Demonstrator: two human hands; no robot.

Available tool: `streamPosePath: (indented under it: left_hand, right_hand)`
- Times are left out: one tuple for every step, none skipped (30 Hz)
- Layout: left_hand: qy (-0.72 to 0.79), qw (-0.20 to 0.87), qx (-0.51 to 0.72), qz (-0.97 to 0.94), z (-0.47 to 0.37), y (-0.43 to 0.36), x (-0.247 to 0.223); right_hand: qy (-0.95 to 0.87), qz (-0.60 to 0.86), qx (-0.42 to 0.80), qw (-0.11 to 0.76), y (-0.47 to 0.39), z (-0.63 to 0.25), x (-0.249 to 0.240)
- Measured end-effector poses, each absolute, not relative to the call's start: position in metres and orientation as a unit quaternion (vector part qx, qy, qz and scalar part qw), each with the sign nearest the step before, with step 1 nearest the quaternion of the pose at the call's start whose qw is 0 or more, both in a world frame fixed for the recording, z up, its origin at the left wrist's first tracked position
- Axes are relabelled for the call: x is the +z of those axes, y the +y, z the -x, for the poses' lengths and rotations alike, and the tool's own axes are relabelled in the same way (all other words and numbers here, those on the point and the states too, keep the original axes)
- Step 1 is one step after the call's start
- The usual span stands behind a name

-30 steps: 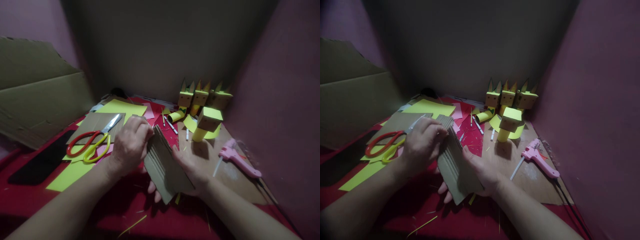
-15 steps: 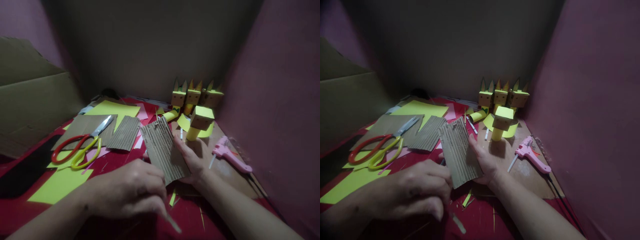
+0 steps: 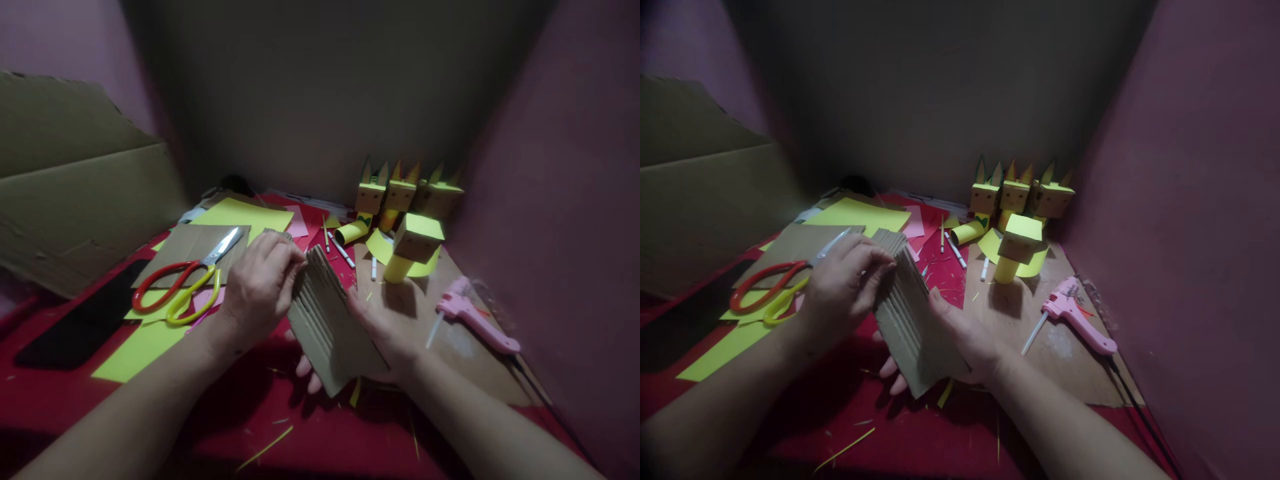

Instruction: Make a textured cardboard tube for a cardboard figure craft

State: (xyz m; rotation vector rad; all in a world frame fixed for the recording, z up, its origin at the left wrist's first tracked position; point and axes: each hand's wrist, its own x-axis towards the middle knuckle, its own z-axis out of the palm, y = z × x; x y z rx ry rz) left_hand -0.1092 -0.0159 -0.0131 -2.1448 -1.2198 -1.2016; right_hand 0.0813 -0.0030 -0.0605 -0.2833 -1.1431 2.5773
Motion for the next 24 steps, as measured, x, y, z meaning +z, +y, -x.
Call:
streamPosePath:
  left_hand:
    - [-0.429,0.225,-0.413,0.771,0.108,-0.017,-0.014]
    - [-0.417,0.244,-0.399,0.779,0.107,-0.018,-0.014]
    - [-0.401,0.250,-0.388,0.791,0.104,-0.021,-0.015]
    - [-0.380,0.240,-0.381,0.808,0.100,-0.024,-0.015]
    - [-0.357,0.211,-0.375,0.829,0.096,-0.029,-0.015]
    - [-0.329,0.166,-0.368,0.854,0.091,-0.034,-0.014]
    - [-0.302,0.107,-0.356,0.878,0.086,-0.041,-0.013]
    - [-0.283,0.033,-0.327,0.901,0.081,-0.047,-0.011]
    - [-0.252,-0.042,-0.296,0.920,0.078,-0.052,-0.008]
    - [-0.219,-0.111,-0.262,0.933,0.076,-0.056,-0.006]
    - [-0.199,-0.160,-0.242,0.936,0.077,-0.058,-0.004]
    - [-0.198,-0.187,-0.242,0.931,0.079,-0.057,-0.003]
    - [-0.227,-0.187,-0.267,0.918,0.083,-0.055,-0.003]
    - [-0.279,-0.161,-0.313,0.893,0.089,-0.050,-0.003]
    - [-0.358,-0.118,-0.374,0.848,0.095,-0.043,-0.005]
    - [-0.443,-0.055,-0.444,0.777,0.101,-0.035,-0.006]
    - [-0.516,-0.023,-0.494,0.700,0.107,-0.028,-0.007]
    - [-0.571,-0.045,-0.518,0.635,0.112,-0.021,-0.009]
    - [-0.598,-0.109,-0.530,0.592,0.115,-0.015,-0.009]
    - [-0.600,-0.195,-0.529,0.568,0.116,-0.011,-0.010]
    - [-0.587,-0.287,-0.518,0.552,0.115,-0.009,-0.010]
    - [-0.564,-0.368,-0.503,0.541,0.113,-0.008,-0.010]
    - [-0.542,-0.425,-0.494,0.530,0.110,-0.009,-0.009]
    - [-0.528,-0.456,-0.495,0.518,0.106,-0.010,-0.009]
  right_hand:
    - [-0.387,0.099,0.903,0.159,-0.004,-0.080,-0.061]
    - [-0.376,0.100,0.907,0.164,-0.004,-0.080,-0.060]
    - [-0.364,0.104,0.910,0.171,-0.004,-0.079,-0.060]
    - [-0.353,0.109,0.912,0.179,-0.003,-0.078,-0.059]
    - [-0.345,0.114,0.911,0.195,-0.001,-0.078,-0.057]
    - [-0.338,0.121,0.909,0.213,0.002,-0.078,-0.056]
    - [-0.332,0.128,0.905,0.233,0.005,-0.078,-0.055]
    - [-0.326,0.136,0.901,0.251,0.008,-0.079,-0.054]
    - [-0.322,0.145,0.897,0.266,0.010,-0.080,-0.053]
    - [-0.317,0.153,0.894,0.275,0.012,-0.081,-0.053]
    - [-0.314,0.159,0.893,0.279,0.014,-0.082,-0.053]
    - [-0.312,0.159,0.894,0.278,0.015,-0.083,-0.054]
    - [-0.313,0.152,0.897,0.273,0.015,-0.083,-0.054]
    - [-0.316,0.138,0.902,0.261,0.015,-0.084,-0.055]
    - [-0.321,0.122,0.907,0.244,0.015,-0.084,-0.054]
    - [-0.327,0.105,0.911,0.226,0.014,-0.084,-0.054]
    - [-0.334,0.090,0.914,0.211,0.013,-0.084,-0.053]
    - [-0.340,0.081,0.916,0.197,0.012,-0.084,-0.052]
    - [-0.344,0.077,0.917,0.187,0.011,-0.084,-0.051]
    - [-0.347,0.077,0.917,0.181,0.010,-0.084,-0.049]
    - [-0.347,0.079,0.918,0.177,0.009,-0.084,-0.049]
    - [-0.346,0.088,0.918,0.174,0.007,-0.084,-0.048]
    - [-0.349,0.106,0.915,0.173,0.006,-0.084,-0.048]
    - [-0.356,0.135,0.907,0.180,0.005,-0.084,-0.049]
